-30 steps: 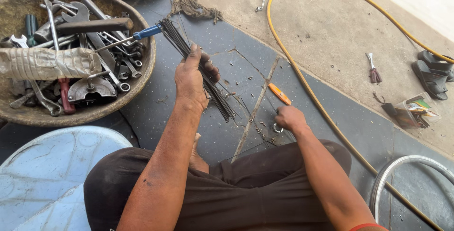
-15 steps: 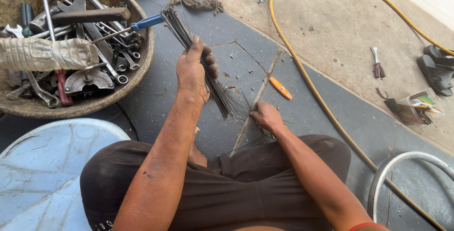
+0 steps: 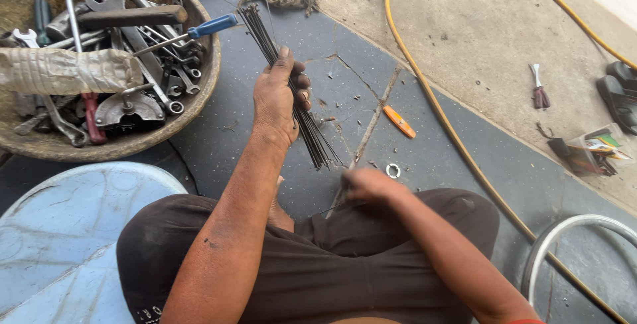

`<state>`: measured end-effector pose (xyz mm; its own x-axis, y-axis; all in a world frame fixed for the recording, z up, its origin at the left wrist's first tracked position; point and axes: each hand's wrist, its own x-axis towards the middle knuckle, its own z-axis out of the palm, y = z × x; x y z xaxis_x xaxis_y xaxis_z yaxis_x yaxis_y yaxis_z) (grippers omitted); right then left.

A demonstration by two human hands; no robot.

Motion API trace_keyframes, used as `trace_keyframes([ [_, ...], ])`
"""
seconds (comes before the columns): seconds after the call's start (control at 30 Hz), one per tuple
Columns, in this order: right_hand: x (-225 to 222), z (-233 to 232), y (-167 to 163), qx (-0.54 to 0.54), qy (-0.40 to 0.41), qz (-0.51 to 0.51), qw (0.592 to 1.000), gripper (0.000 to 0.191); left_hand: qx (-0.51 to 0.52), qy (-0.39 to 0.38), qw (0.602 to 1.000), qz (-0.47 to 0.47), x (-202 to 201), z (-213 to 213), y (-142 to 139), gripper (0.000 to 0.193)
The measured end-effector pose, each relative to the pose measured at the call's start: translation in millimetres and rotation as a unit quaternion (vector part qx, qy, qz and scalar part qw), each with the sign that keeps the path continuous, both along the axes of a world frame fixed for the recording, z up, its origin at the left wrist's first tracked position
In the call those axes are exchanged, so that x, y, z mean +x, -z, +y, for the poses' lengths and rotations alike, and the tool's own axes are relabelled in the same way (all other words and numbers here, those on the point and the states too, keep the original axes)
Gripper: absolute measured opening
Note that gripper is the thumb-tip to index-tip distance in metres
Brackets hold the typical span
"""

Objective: The person sits on the ground and works on a bicycle hub, using a tool to adjust or tighten components. They then gather a bundle of thin metal rods from the floor and align them in their hand.

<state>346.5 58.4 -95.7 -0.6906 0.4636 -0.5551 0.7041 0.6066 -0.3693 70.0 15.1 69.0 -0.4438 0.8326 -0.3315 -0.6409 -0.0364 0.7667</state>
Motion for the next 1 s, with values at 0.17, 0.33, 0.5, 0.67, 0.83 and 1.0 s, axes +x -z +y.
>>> trace_keyframes([
  [0.17, -4, -20, 20, 0.119, -0.18, 0.01, 0.976, 0.013, -0.005, -0.005, 1.0, 0.001, -2, 0, 4, 0.039],
  [0.33, 0, -7, 16, 0.028, -0.124, 0.032, 0.991, 0.031, 0.01, -0.006, 0.999, -0.038, -2, 4, 7, 0.039],
  [0.5, 2, 24, 0, -0.041, 0.12, 0.136, 0.983, 0.03, 0.018, 0.0, 0.997, -0.072, -1, 8, 13, 0.033],
  [0.67, 6, 44, -13, -0.178, 0.355, 0.35, 0.848, 0.021, 0.015, 0.005, 0.997, -0.074, 5, 13, 19, 0.025],
  [0.83, -6, 40, -32, -0.317, 0.472, 0.555, 0.607, 0.023, 0.033, 0.045, 0.998, -0.036, 16, 18, 31, 0.025],
  [1.0, -29, 10, -34, -0.339, 0.518, 0.57, 0.54, 0.031, 0.047, 0.081, 0.995, 0.032, 38, 21, 57, 0.028],
])
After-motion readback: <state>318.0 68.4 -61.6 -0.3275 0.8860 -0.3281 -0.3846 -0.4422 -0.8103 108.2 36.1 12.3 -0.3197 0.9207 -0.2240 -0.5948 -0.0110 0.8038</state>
